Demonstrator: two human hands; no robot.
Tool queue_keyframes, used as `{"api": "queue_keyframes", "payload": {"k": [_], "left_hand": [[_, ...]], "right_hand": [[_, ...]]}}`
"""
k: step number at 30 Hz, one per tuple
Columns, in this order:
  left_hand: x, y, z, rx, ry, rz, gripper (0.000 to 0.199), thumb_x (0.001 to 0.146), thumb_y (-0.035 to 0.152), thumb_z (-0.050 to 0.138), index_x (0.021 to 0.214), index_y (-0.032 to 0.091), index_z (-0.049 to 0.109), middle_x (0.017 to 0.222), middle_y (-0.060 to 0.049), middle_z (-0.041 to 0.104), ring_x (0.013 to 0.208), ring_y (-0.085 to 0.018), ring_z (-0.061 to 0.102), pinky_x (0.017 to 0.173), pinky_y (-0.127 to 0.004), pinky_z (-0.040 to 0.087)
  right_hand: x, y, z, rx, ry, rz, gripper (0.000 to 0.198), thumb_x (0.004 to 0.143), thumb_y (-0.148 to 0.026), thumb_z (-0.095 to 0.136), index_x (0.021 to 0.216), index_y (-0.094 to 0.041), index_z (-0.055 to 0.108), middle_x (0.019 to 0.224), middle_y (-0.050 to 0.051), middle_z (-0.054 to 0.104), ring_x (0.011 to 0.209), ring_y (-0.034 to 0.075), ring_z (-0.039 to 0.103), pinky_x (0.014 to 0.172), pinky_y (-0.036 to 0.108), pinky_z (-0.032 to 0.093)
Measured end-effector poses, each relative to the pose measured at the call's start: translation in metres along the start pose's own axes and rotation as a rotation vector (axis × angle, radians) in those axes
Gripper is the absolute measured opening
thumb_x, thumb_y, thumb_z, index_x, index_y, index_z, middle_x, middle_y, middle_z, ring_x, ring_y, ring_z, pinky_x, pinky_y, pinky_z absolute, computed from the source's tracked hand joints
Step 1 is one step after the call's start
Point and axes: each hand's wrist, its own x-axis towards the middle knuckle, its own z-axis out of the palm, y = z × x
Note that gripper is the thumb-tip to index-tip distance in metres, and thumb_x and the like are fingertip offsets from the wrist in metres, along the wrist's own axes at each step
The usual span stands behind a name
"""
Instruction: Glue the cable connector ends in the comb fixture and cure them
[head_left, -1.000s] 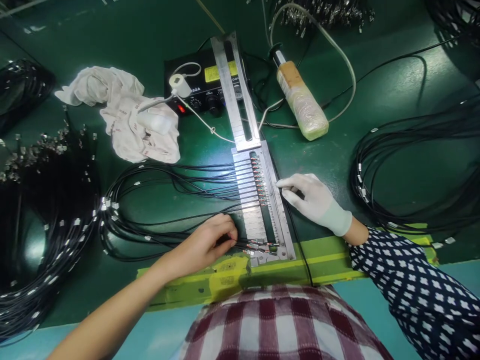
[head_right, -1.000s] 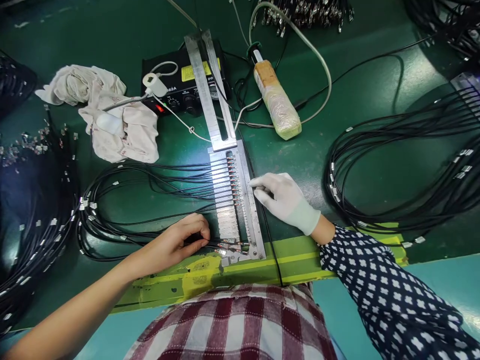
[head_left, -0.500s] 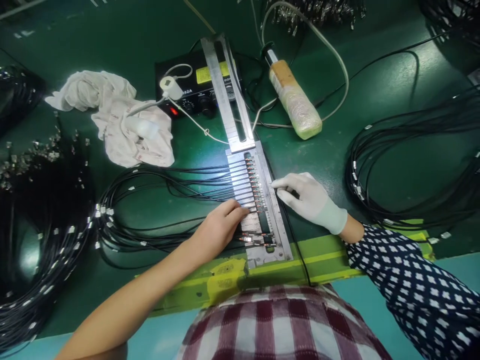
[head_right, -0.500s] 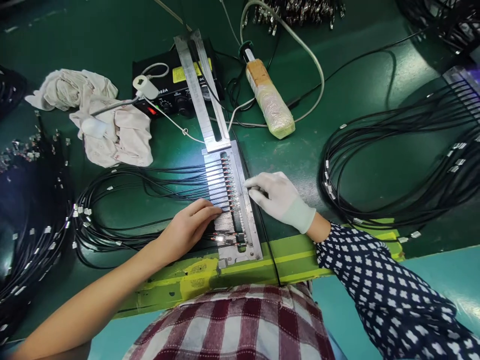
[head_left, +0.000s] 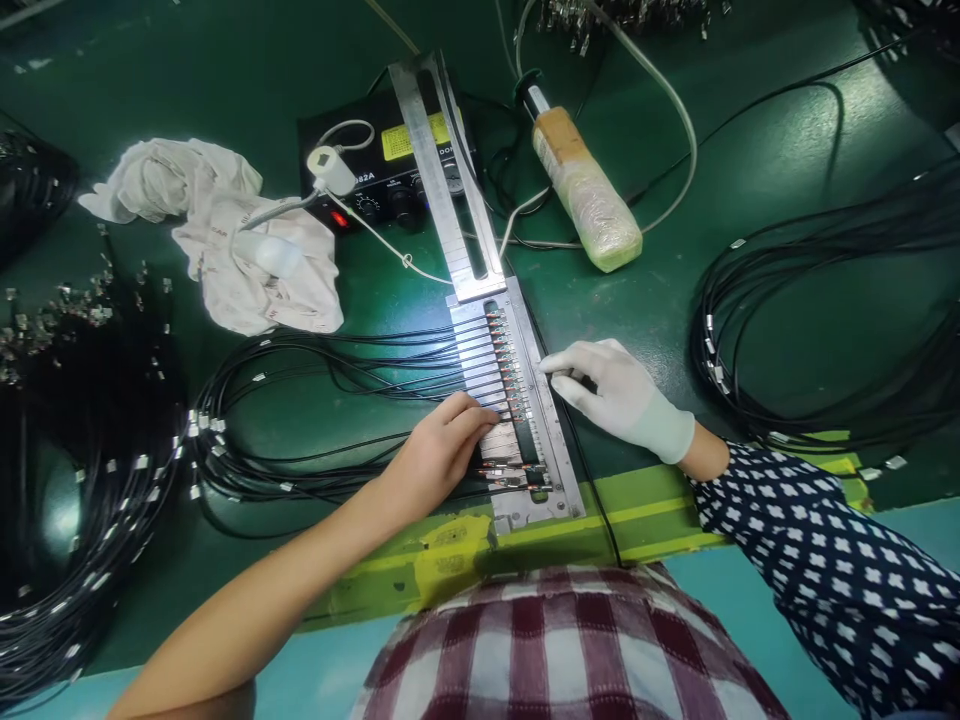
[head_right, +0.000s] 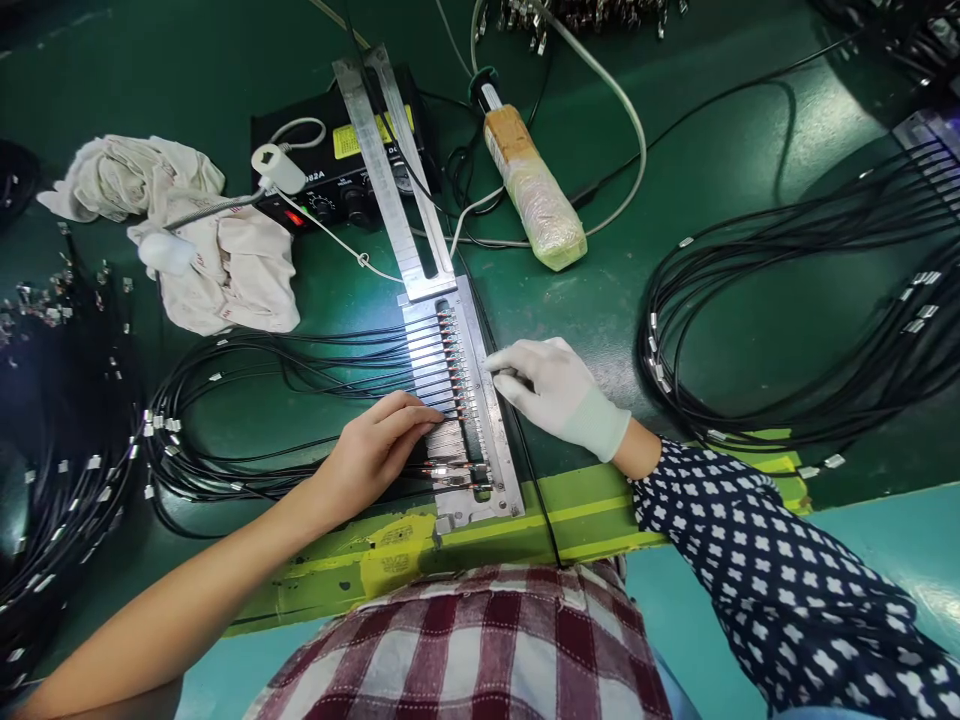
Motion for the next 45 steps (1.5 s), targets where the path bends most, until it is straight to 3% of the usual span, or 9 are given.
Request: {"api": "queue_keyframes", "payload": {"k": [3,7,11,16,21,27,31,37,45], "left_hand": [[-0.003,-0.004,0.005,0.051,0.016,0.049,0.02,0.1,0.015,0.043,0.109,0.018,0.06,0.097,-0.005,0.061,0.088,-0.012,0.06,0.078,-0.023,0.05],[-0.019,-0.008,0.011,0.43,0.074,0.199,0.026,0.1,0.015,0.043,0.119,0.018,0.061,0.103,-0.01,0.064,0.093,-0.02,0.057,0.077,-0.032,0.045],[-0.036,-0.006,0.018,0.654,0.048,0.177,0.039,0.099,0.012,0.039,0.135,0.013,0.054,0.095,-0.01,0.062,0.081,-0.02,0.051,0.07,-0.033,0.041],[-0.038,-0.005,0.025,0.597,0.008,0.146,0.043,0.099,0.007,0.032,0.14,0.007,0.046,0.095,-0.009,0.064,0.082,-0.019,0.052,0.071,-0.031,0.043],[-0.038,0.005,0.01,0.501,-0.024,0.043,0.035,0.101,0.019,0.04,0.134,0.013,0.051,0.095,-0.006,0.067,0.082,-0.019,0.056,0.068,-0.032,0.041],[-0.058,0.011,-0.008,0.13,-0.121,-0.172,0.022,0.101,0.027,0.045,0.101,0.019,0.066,0.094,-0.005,0.066,0.089,-0.018,0.059,0.078,-0.031,0.044],[-0.056,0.008,-0.008,-0.109,-0.059,-0.266,0.014,0.096,0.026,0.055,0.089,0.019,0.066,0.088,-0.002,0.066,0.084,-0.015,0.06,0.077,-0.028,0.045],[-0.03,0.008,0.009,0.231,0.14,-0.103,0.013,0.097,0.023,0.053,0.091,0.018,0.064,0.088,-0.004,0.066,0.085,-0.018,0.058,0.077,-0.032,0.043],[-0.014,0.005,0.024,0.256,0.139,0.064,0.017,0.099,0.018,0.048,0.101,0.015,0.064,0.087,-0.006,0.064,0.083,-0.016,0.059,0.075,-0.028,0.049]], "right_hand": [[0.0,0.0,0.001,-0.003,0.005,-0.001,0.02,0.095,-0.023,0.052,0.108,-0.025,0.068,0.093,0.001,0.071,0.086,0.021,0.063,0.088,0.038,0.037],[0.0,0.0,0.001,-0.005,0.009,-0.007,0.021,0.094,-0.022,0.053,0.108,-0.024,0.069,0.091,0.001,0.071,0.085,0.021,0.063,0.087,0.037,0.037],[0.001,-0.001,0.0,0.002,0.009,-0.008,0.02,0.094,-0.021,0.054,0.107,-0.023,0.069,0.09,0.001,0.071,0.084,0.02,0.063,0.087,0.038,0.038],[0.001,0.0,0.001,0.004,0.029,-0.02,0.02,0.094,-0.019,0.055,0.106,-0.023,0.07,0.093,0.0,0.072,0.087,0.02,0.065,0.089,0.038,0.038],[-0.009,0.002,0.002,0.002,0.04,-0.048,0.021,0.096,-0.02,0.054,0.11,-0.024,0.068,0.098,0.001,0.072,0.091,0.021,0.064,0.091,0.038,0.041],[-0.019,-0.001,0.002,-0.001,0.066,-0.058,0.019,0.095,-0.021,0.055,0.107,-0.024,0.069,0.099,0.001,0.072,0.093,0.022,0.064,0.093,0.039,0.042],[-0.016,-0.001,0.003,-0.001,0.064,-0.051,0.02,0.095,-0.02,0.054,0.107,-0.025,0.07,0.098,0.001,0.073,0.092,0.022,0.064,0.093,0.039,0.042],[-0.015,0.0,0.003,-0.007,0.05,-0.033,0.021,0.095,-0.021,0.054,0.108,-0.025,0.07,0.099,0.001,0.073,0.094,0.022,0.064,0.093,0.04,0.041],[-0.014,-0.002,0.001,0.009,0.037,-0.028,0.021,0.095,-0.02,0.054,0.108,-0.025,0.07,0.1,0.001,0.072,0.095,0.022,0.064,0.094,0.04,0.039]]}}
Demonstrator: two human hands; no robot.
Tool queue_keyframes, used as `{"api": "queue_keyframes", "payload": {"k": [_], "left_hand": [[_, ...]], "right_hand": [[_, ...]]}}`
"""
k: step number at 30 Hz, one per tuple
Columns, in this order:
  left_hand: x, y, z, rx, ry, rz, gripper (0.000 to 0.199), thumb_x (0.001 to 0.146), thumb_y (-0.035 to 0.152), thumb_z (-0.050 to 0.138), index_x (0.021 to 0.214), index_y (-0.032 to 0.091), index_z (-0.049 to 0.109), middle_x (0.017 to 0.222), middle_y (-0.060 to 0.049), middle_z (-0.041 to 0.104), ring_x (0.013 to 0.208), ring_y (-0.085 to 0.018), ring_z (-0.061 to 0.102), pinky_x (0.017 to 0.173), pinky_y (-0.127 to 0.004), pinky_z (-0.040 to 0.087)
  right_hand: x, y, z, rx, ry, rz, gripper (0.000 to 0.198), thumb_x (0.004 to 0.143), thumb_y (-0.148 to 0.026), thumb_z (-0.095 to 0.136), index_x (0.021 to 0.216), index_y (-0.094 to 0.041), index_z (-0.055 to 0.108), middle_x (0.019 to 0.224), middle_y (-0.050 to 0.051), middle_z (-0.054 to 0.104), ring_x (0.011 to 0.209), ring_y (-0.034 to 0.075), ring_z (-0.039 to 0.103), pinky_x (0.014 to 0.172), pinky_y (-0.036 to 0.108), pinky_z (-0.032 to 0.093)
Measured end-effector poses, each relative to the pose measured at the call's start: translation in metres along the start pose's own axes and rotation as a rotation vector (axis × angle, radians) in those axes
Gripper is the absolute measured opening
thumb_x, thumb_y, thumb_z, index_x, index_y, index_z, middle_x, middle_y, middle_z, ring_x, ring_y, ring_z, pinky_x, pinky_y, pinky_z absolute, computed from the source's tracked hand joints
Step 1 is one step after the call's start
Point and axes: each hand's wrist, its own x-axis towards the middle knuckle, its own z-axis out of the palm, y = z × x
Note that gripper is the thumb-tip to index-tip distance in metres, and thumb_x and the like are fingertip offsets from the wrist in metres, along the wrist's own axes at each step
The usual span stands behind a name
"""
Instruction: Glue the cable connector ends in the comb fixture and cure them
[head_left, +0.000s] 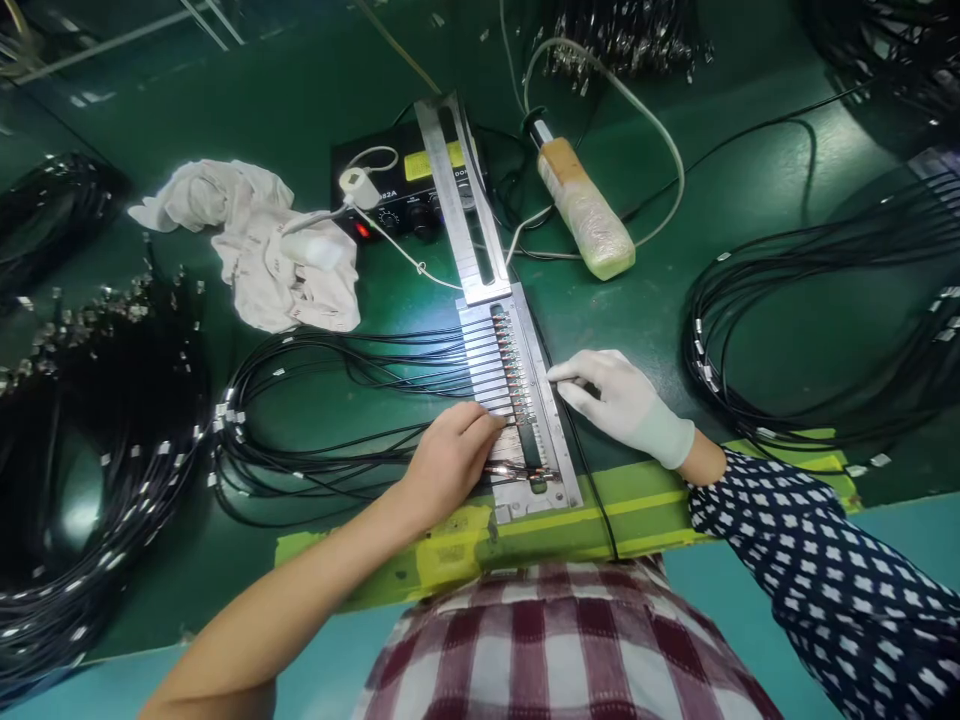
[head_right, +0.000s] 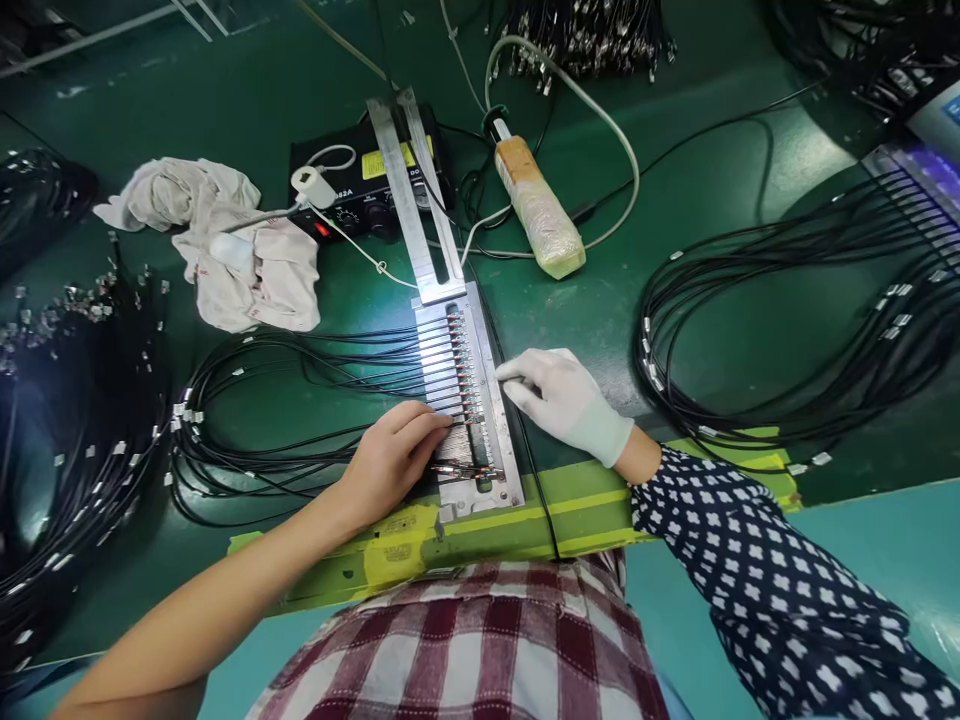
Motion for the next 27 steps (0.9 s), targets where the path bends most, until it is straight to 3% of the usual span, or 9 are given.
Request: {"api": "queue_keyframes", "payload": {"k": [10,14,18,23,27], "left_hand": [[0.001,-0.011,-0.004,-0.034,-0.002,0.155,0.023,0.098,0.013,0.047,0.115,0.013,0.063,0.095,-0.008,0.063,0.086,-0.016,0.058,0.075,-0.027,0.051],[0.0,-0.012,0.002,-0.07,0.019,0.163,0.023,0.098,0.012,0.047,0.116,0.015,0.06,0.096,-0.007,0.063,0.086,-0.015,0.058,0.077,-0.027,0.051],[-0.008,-0.006,0.003,0.087,0.045,0.139,0.024,0.098,0.014,0.046,0.115,0.016,0.063,0.102,-0.01,0.061,0.093,-0.019,0.055,0.08,-0.032,0.049],[-0.02,-0.002,0.005,0.121,-0.025,0.122,0.039,0.096,0.007,0.042,0.132,0.013,0.054,0.097,-0.01,0.061,0.084,-0.019,0.051,0.075,-0.03,0.048],[-0.021,-0.003,0.001,0.07,-0.051,0.118,0.039,0.097,0.006,0.04,0.133,0.009,0.052,0.099,-0.011,0.063,0.086,-0.019,0.052,0.076,-0.03,0.048]], "right_hand": [[0.002,0.002,0.001,-0.005,-0.002,0.003,0.019,0.095,-0.02,0.055,0.105,-0.026,0.07,0.098,0.0,0.072,0.092,0.02,0.064,0.092,0.039,0.038],[0.002,0.002,0.0,-0.009,-0.007,0.005,0.019,0.095,-0.021,0.055,0.105,-0.026,0.07,0.099,0.0,0.072,0.092,0.021,0.064,0.093,0.039,0.037],[0.002,0.001,-0.001,-0.009,-0.016,0.021,0.019,0.095,-0.022,0.054,0.105,-0.026,0.07,0.099,0.001,0.073,0.092,0.022,0.065,0.092,0.04,0.038],[0.004,0.001,-0.001,-0.013,-0.016,0.012,0.019,0.095,-0.022,0.054,0.105,-0.026,0.07,0.1,0.001,0.073,0.093,0.022,0.065,0.091,0.04,0.039],[0.004,0.001,-0.001,-0.029,-0.012,0.021,0.021,0.096,-0.023,0.052,0.105,-0.026,0.07,0.099,0.001,0.073,0.092,0.022,0.065,0.09,0.041,0.039]]}}
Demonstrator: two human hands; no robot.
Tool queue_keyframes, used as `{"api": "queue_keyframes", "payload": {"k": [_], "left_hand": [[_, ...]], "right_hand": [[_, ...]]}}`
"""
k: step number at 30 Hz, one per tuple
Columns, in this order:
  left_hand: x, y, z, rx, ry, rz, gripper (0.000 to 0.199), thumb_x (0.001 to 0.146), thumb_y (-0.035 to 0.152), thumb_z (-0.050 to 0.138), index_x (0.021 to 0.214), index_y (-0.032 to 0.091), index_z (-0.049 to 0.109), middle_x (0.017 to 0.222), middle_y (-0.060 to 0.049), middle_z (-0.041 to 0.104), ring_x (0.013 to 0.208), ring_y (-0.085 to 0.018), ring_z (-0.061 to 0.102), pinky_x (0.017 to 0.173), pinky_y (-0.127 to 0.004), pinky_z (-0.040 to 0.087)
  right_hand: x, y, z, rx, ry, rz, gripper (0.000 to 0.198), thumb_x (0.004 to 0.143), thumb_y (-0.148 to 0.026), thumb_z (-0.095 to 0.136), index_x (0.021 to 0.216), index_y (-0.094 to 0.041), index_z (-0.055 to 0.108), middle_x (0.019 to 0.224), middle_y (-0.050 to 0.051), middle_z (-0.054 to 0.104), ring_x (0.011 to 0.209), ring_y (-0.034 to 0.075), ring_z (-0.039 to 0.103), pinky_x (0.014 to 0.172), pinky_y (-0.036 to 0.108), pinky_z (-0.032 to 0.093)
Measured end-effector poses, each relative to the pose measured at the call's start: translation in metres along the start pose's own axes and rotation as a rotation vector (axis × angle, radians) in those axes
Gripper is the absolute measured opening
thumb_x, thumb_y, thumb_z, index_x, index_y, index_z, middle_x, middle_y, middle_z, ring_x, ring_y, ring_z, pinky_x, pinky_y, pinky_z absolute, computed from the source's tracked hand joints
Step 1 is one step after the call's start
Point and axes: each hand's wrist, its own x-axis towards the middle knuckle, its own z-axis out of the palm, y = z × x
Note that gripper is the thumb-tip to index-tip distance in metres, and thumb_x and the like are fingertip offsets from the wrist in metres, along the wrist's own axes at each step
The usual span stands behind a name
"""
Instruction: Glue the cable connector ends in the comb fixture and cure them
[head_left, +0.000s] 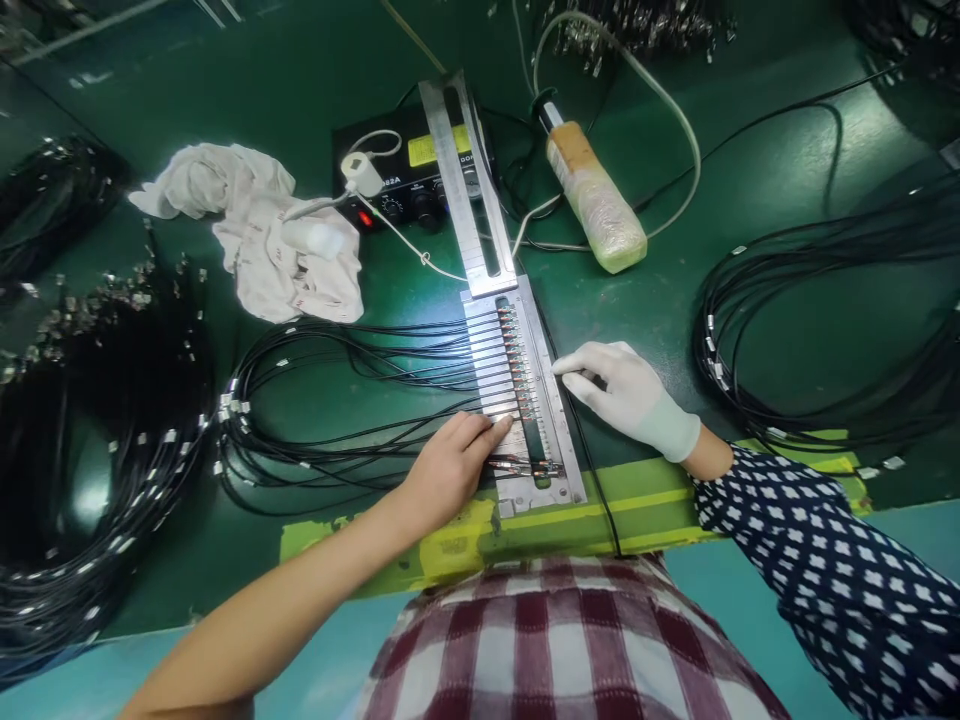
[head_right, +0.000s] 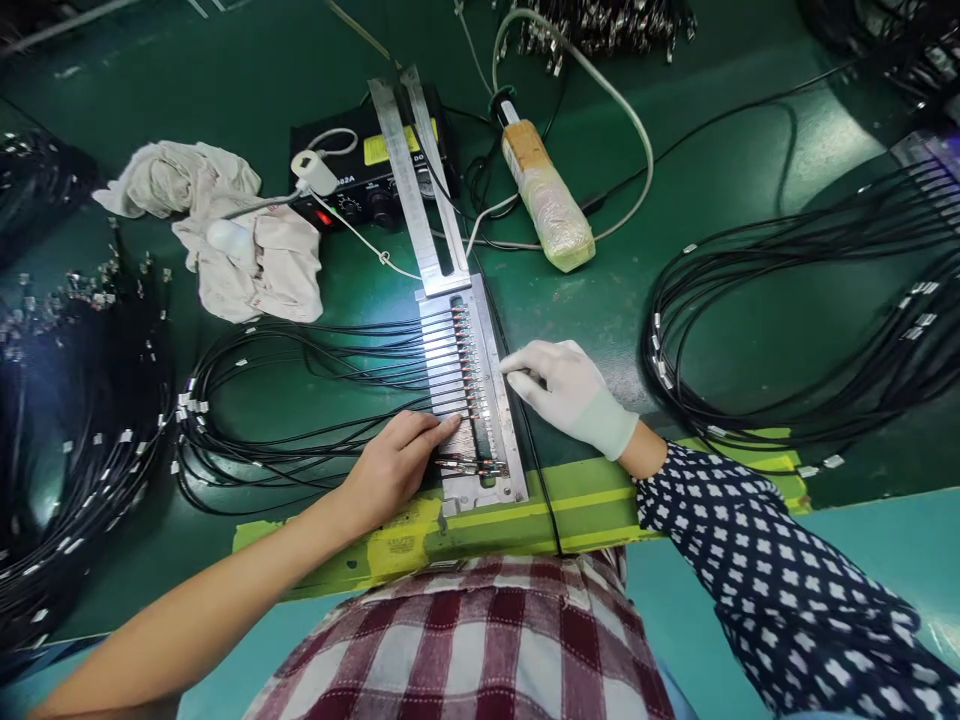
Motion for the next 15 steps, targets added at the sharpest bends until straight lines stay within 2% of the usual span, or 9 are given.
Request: {"api": "queue_keyframes", "payload": {"k": [4,7,9,12,15], "left_hand": [[-0.005,0.004,-0.017,-0.057,-0.138,-0.104,0.032,0.1,0.021,0.046,0.13,0.013,0.054,0.095,-0.008,0.066,0.084,-0.019,0.055,0.075,-0.033,0.047],[-0.014,0.007,-0.03,-0.154,-0.197,-0.24,0.021,0.099,0.026,0.048,0.109,0.017,0.063,0.093,-0.007,0.065,0.086,-0.019,0.058,0.076,-0.032,0.047],[-0.019,0.007,-0.034,-0.318,-0.183,-0.31,0.019,0.099,0.025,0.049,0.099,0.017,0.066,0.092,-0.007,0.064,0.087,-0.017,0.06,0.076,-0.03,0.049],[-0.022,0.004,-0.034,-0.553,-0.136,-0.372,0.015,0.095,0.025,0.058,0.096,0.018,0.07,0.094,-0.006,0.066,0.088,-0.015,0.063,0.078,-0.026,0.052],[-0.021,0.0,-0.03,-0.543,-0.025,-0.404,0.013,0.093,0.024,0.062,0.095,0.019,0.073,0.093,-0.005,0.066,0.087,-0.014,0.064,0.077,-0.025,0.052]], "right_hand": [[-0.005,0.0,0.001,0.017,0.024,-0.019,0.02,0.095,-0.022,0.052,0.103,-0.024,0.07,0.099,0.003,0.073,0.094,0.023,0.065,0.09,0.04,0.042],[-0.007,0.0,0.002,0.013,0.033,-0.041,0.019,0.094,-0.022,0.053,0.103,-0.023,0.07,0.1,0.003,0.073,0.095,0.023,0.065,0.091,0.041,0.043],[-0.006,0.0,0.003,0.005,0.028,-0.041,0.02,0.094,-0.022,0.053,0.104,-0.024,0.07,0.1,0.003,0.073,0.094,0.024,0.065,0.092,0.041,0.042],[-0.005,0.0,0.003,-0.001,0.023,-0.028,0.021,0.094,-0.022,0.052,0.103,-0.025,0.07,0.098,0.003,0.073,0.093,0.024,0.065,0.093,0.042,0.042],[-0.004,0.0,0.002,0.0,0.021,-0.023,0.021,0.094,-0.021,0.052,0.103,-0.025,0.07,0.098,0.002,0.073,0.092,0.023,0.065,0.093,0.042,0.042]]}}
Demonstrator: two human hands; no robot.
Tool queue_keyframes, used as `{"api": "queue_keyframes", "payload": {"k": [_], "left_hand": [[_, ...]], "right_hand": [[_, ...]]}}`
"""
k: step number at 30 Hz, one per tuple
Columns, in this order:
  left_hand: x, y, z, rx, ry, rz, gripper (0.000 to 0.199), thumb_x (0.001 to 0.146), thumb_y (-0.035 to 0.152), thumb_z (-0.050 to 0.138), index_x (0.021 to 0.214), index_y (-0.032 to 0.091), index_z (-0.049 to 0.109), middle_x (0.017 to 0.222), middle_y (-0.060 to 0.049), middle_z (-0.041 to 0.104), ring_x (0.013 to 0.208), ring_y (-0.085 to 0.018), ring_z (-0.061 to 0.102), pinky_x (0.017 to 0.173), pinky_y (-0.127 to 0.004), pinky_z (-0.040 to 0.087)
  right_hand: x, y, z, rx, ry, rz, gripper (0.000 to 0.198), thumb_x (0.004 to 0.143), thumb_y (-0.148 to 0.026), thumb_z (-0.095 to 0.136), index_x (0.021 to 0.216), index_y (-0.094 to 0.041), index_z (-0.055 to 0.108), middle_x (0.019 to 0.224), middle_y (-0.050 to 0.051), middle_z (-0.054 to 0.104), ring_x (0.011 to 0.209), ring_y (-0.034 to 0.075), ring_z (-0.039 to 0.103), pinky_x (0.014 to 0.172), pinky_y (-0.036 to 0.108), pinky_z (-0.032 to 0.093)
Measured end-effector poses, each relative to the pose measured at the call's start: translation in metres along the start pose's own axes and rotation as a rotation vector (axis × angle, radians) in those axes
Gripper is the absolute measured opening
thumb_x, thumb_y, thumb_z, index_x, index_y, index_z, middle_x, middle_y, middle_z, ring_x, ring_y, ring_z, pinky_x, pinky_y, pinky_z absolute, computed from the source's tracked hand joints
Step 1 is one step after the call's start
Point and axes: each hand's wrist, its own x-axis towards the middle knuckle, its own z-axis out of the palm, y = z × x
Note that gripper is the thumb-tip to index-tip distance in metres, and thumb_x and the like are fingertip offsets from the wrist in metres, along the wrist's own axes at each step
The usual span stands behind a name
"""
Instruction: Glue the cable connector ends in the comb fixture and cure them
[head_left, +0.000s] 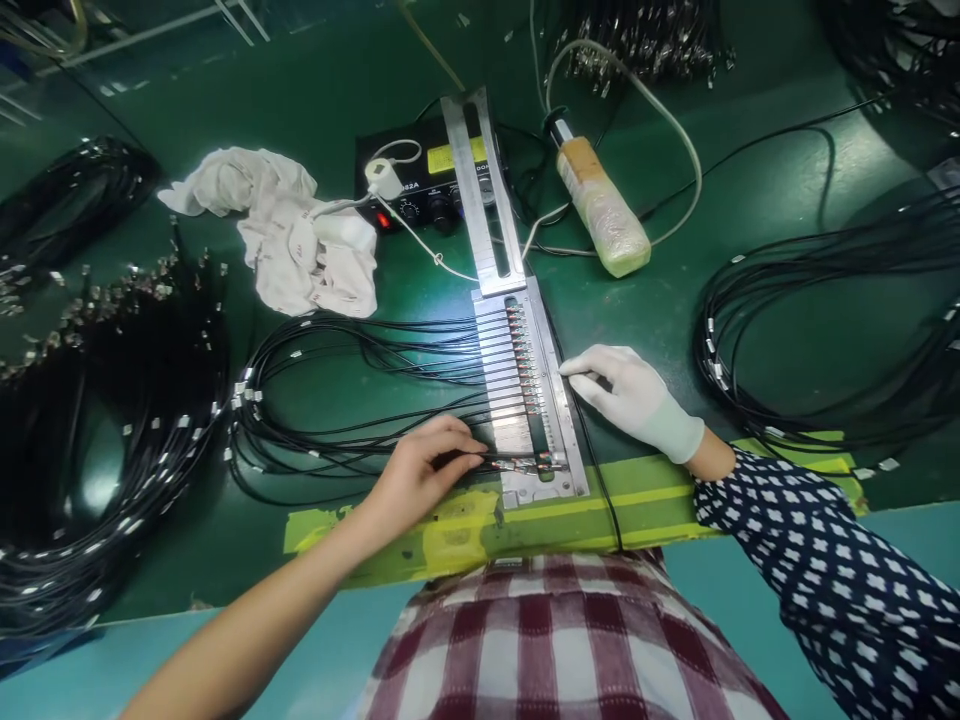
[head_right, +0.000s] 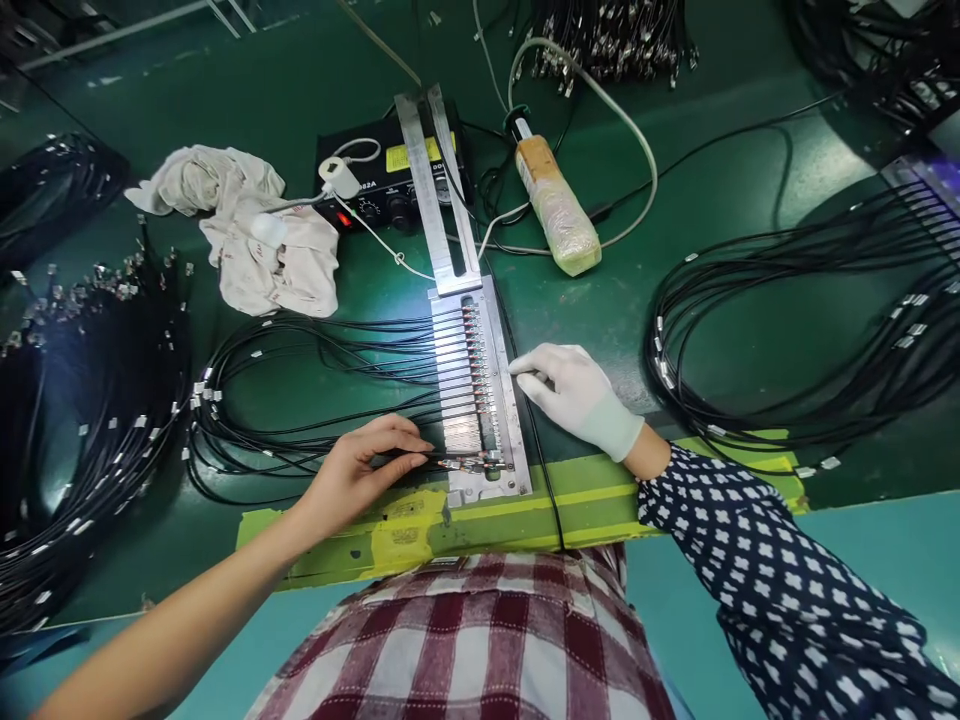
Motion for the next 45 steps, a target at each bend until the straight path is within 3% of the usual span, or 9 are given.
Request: {"api": "queue_keyframes", "payload": {"k": [3,5,14,19,24,31,38,41,45], "left_hand": [[0.002,-0.006,0.002,0.134,0.123,0.06,0.016,0.095,0.022,0.057,0.098,0.017,0.072,0.087,-0.005,0.063,0.082,-0.014,0.062,0.074,-0.024,0.051],[0.002,-0.01,0.002,0.204,0.121,0.121,0.018,0.096,0.02,0.055,0.102,0.016,0.071,0.086,-0.006,0.063,0.082,-0.013,0.062,0.074,-0.023,0.051],[0.005,-0.016,-0.019,0.383,-0.2,0.242,0.048,0.101,0.012,0.035,0.145,0.026,0.048,0.085,-0.002,0.056,0.077,-0.012,0.054,0.072,-0.022,0.047],[0.013,-0.014,-0.027,0.497,-0.254,0.322,0.051,0.099,0.011,0.032,0.144,0.027,0.05,0.088,-0.004,0.057,0.078,-0.013,0.052,0.073,-0.023,0.046],[0.014,-0.021,-0.02,0.568,-0.25,0.363,0.05,0.1,0.013,0.033,0.147,0.025,0.045,0.088,-0.004,0.056,0.078,-0.015,0.051,0.073,-0.026,0.046],[0.006,-0.027,-0.007,0.565,-0.112,0.37,0.055,0.095,0.005,0.035,0.143,0.029,0.05,0.112,-0.009,0.052,0.1,-0.018,0.051,0.085,-0.031,0.045],[-0.005,-0.022,0.005,0.788,-0.009,0.321,0.055,0.094,0.005,0.038,0.142,0.029,0.052,0.091,-0.007,0.054,0.085,-0.02,0.045,0.076,-0.033,0.034],[-0.005,-0.013,0.005,0.738,-0.044,0.345,0.045,0.096,0.008,0.04,0.138,0.021,0.053,0.094,-0.007,0.06,0.088,-0.02,0.048,0.082,-0.036,0.034],[-0.007,-0.006,0.002,0.585,-0.076,0.335,0.019,0.099,0.021,0.05,0.113,0.013,0.06,0.1,-0.007,0.066,0.091,-0.019,0.054,0.082,-0.035,0.037]], "right_hand": [[0.0,0.0,0.0,0.007,0.003,-0.005,0.02,0.094,-0.022,0.052,0.103,-0.025,0.07,0.099,0.002,0.074,0.094,0.023,0.065,0.093,0.042,0.042],[-0.001,0.0,0.0,0.009,0.002,-0.003,0.02,0.094,-0.022,0.052,0.102,-0.025,0.07,0.1,0.002,0.074,0.094,0.023,0.065,0.093,0.042,0.042],[0.0,-0.001,0.0,0.017,-0.009,0.015,0.02,0.095,-0.021,0.053,0.103,-0.025,0.07,0.097,0.002,0.073,0.094,0.023,0.065,0.093,0.042,0.04],[0.001,-0.001,-0.001,0.024,-0.017,0.026,0.019,0.095,-0.022,0.053,0.102,-0.026,0.07,0.098,0.002,0.073,0.093,0.023,0.065,0.093,0.042,0.04],[0.002,-0.001,-0.001,0.021,-0.017,0.031,0.019,0.094,-0.022,0.053,0.101,-0.026,0.07,0.098,0.001,0.073,0.093,0.023,0.065,0.092,0.042,0.04],[0.002,-0.001,-0.002,0.022,-0.016,0.029,0.019,0.095,-0.023,0.053,0.1,-0.026,0.071,0.098,0.001,0.073,0.092,0.023,0.065,0.092,0.042,0.039],[0.005,0.001,0.0,-0.015,-0.018,0.029,0.02,0.096,-0.023,0.052,0.102,-0.027,0.071,0.096,0.0,0.073,0.089,0.022,0.065,0.089,0.04,0.039],[0.002,0.001,0.001,-0.023,-0.001,0.021,0.021,0.096,-0.022,0.052,0.103,-0.026,0.071,0.096,0.001,0.073,0.089,0.022,0.065,0.089,0.04,0.039],[-0.003,-0.001,0.0,-0.002,0.011,-0.025,0.018,0.095,-0.022,0.053,0.101,-0.024,0.07,0.097,0.002,0.073,0.094,0.022,0.065,0.091,0.039,0.041]]}}
